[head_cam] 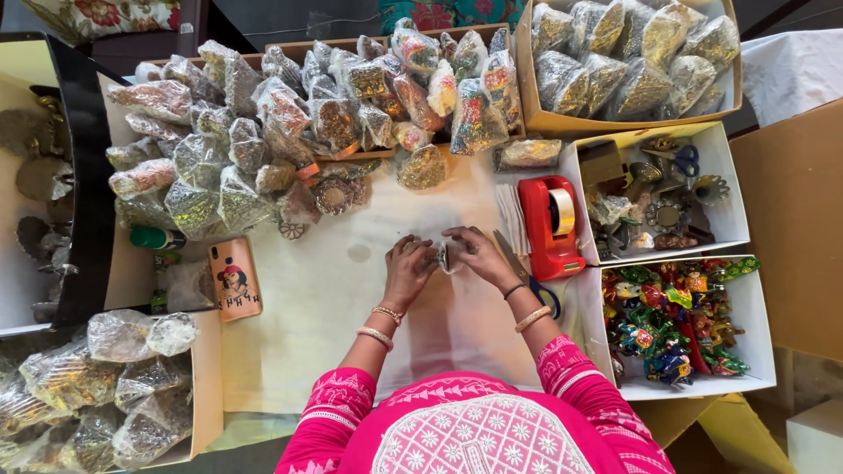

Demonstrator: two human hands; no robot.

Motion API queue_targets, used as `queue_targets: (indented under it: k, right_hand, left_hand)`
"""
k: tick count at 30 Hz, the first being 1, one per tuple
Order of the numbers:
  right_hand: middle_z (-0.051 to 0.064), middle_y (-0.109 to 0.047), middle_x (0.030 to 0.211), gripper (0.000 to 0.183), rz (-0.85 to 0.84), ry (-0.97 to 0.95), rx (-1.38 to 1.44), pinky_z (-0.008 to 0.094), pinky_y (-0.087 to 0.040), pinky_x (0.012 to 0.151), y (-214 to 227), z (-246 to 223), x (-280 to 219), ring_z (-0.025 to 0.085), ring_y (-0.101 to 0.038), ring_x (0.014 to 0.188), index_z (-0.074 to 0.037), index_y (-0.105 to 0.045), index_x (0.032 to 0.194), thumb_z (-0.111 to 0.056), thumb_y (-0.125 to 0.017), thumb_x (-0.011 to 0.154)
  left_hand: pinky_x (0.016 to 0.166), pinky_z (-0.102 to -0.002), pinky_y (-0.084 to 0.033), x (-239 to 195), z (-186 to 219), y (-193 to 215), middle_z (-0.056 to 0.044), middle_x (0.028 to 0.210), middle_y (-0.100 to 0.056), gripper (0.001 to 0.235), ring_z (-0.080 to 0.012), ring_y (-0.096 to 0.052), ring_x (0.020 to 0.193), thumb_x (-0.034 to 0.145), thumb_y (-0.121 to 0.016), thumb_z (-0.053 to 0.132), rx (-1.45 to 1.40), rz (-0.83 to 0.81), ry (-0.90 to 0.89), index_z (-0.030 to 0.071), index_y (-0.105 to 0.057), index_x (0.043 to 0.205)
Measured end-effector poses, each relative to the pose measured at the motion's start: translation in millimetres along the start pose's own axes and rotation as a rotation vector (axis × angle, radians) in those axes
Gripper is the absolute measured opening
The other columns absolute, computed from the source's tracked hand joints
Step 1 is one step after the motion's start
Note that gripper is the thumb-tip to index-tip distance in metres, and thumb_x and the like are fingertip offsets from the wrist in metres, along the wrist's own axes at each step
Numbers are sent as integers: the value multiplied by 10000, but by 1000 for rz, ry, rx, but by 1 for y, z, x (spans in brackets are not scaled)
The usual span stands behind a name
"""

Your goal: The person wraps small decorative items in bubble wrap on a table. They pick up a piece of bubble wrap, place a decoration on it, and fold the wrap around the item. The wrapped items are then placed into a cardboard box.

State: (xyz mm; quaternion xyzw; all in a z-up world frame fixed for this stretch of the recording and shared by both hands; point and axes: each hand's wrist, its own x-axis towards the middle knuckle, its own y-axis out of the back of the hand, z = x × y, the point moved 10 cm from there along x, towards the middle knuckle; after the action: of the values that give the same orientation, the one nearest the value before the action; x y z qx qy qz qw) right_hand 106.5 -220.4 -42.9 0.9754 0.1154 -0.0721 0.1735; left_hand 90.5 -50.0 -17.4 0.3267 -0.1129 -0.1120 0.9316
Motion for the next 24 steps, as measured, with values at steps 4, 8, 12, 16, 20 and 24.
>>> queue_targets:
  k: [4,8,12,16,20,24]
  right_hand:
    - [60,-644,1011,205,37,-8,27,275,-498,798,-1,-3,6,151,-596,882,-85,-740,1137,-37,-644,962]
    - [68,-651,989,129,48,-12,33,282,-510,786,-11,-10,17,151,-613,869,-71,-732,1064,-65,-629,987]
    - [104,-642,1032,157,38,5,-146,345,-526,826,-8,-18,19,227,-636,904,-64,-706,1108,-123,-628,986]
    - [122,-626,1105,268,-27,24,-206,385,-529,902,0,2,6,278,-643,1042,-57,-670,1201,-104,-630,940]
    - [106,-610,1141,396,-84,-35,-98,361,-547,889,2,17,-12,240,-650,1066,-42,-631,1245,-42,-654,850]
    - [65,-699,1013,255,25,-129,38,308,-570,810,0,48,-17,154,-667,922,-9,-672,1158,-7,-676,903]
  left_hand:
    - [1047,-499,-329,0,-13,-7,59,1194,-732,163,-291,-516,1288,819,-813,235,-33,-1,42,202,-760,971]
    - [1023,-491,-334,5,-6,-4,71,1086,-730,149,-282,-538,1240,791,-818,241,-37,0,68,213,-750,920]
    - [987,-510,-334,9,-9,-8,60,1018,-722,139,-307,-521,1191,770,-814,204,6,-38,151,193,-720,872]
    - [1004,-512,-299,10,-15,-13,64,1025,-715,163,-302,-497,1168,772,-826,206,-14,-57,193,194,-713,890]
    - [1028,-486,-264,8,-18,-11,94,951,-720,339,-265,-493,1140,751,-838,211,-137,-77,281,237,-701,1059]
    - [1005,-475,-263,10,-15,-14,107,997,-688,427,-261,-487,1101,761,-830,212,-99,-91,226,347,-728,1153]
